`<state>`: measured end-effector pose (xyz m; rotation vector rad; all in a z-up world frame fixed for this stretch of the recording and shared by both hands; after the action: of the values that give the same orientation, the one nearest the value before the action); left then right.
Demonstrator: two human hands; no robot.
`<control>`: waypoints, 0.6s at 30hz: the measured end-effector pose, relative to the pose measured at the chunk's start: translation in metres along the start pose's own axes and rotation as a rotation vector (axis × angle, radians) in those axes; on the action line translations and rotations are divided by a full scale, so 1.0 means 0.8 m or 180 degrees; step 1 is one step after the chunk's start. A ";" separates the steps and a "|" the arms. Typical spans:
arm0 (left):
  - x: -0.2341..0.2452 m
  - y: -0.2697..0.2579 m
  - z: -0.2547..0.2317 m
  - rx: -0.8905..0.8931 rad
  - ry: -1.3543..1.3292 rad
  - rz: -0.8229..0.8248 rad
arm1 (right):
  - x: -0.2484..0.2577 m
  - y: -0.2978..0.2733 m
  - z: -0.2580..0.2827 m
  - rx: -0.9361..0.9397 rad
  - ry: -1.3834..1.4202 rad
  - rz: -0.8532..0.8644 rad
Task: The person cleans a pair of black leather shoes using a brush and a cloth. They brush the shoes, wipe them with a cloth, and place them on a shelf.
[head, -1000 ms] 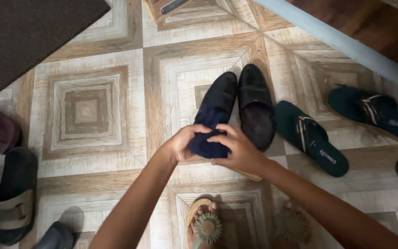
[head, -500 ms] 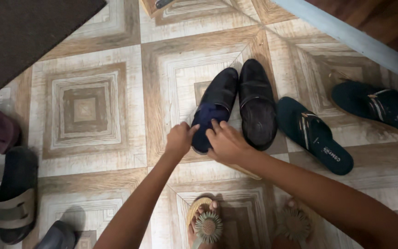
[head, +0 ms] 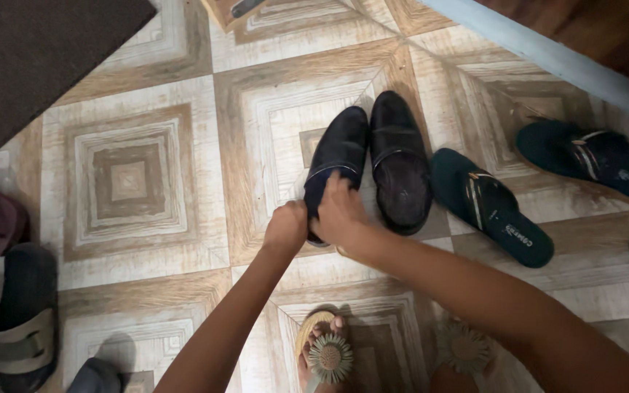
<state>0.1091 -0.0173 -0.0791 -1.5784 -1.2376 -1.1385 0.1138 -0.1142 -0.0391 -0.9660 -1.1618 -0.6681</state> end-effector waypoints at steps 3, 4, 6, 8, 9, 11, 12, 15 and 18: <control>-0.001 -0.011 0.001 -0.0062 -0.0186 -0.0084 | 0.024 0.018 -0.032 -0.0230 0.0616 -0.0162; -0.006 -0.010 0.005 0.0082 -0.0150 0.0075 | 0.029 0.017 -0.036 -0.0227 0.0589 -0.0207; -0.019 -0.011 0.012 0.0368 -0.0076 0.0396 | 0.032 0.007 -0.037 -0.0227 0.0530 -0.0284; -0.014 -0.014 0.016 0.0533 -0.0125 0.0355 | 0.035 -0.004 -0.028 0.0157 0.0287 -0.0363; -0.008 -0.015 0.019 0.0608 -0.0174 0.0374 | 0.034 -0.014 -0.024 0.0339 0.0168 -0.0398; -0.001 -0.014 0.015 0.0636 -0.0034 0.0651 | 0.051 -0.059 -0.009 0.1105 0.0091 -0.1076; 0.010 -0.013 0.017 0.0579 0.0199 0.0875 | 0.061 -0.094 -0.013 0.1314 0.0295 -0.1428; 0.075 0.005 -0.044 -0.1118 0.0727 0.0401 | 0.074 -0.198 -0.050 0.1131 0.1478 -0.1765; 0.100 0.039 -0.082 -0.0932 0.0820 0.0948 | 0.060 -0.320 -0.123 0.0110 0.2111 -0.2315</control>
<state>0.1379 -0.0658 0.0134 -1.6962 -0.6643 -1.3184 -0.0456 -0.3160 0.0678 -0.2086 -0.8918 -1.4158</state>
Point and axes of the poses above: each hand's wrist, its own y-axis towards the middle knuckle, its own x-axis out of the back of the hand, z = x × y, the point moved 9 cm from there along y, towards the middle knuckle, and after that the axes turned 4 degrees about x, right-handed, at the moved point
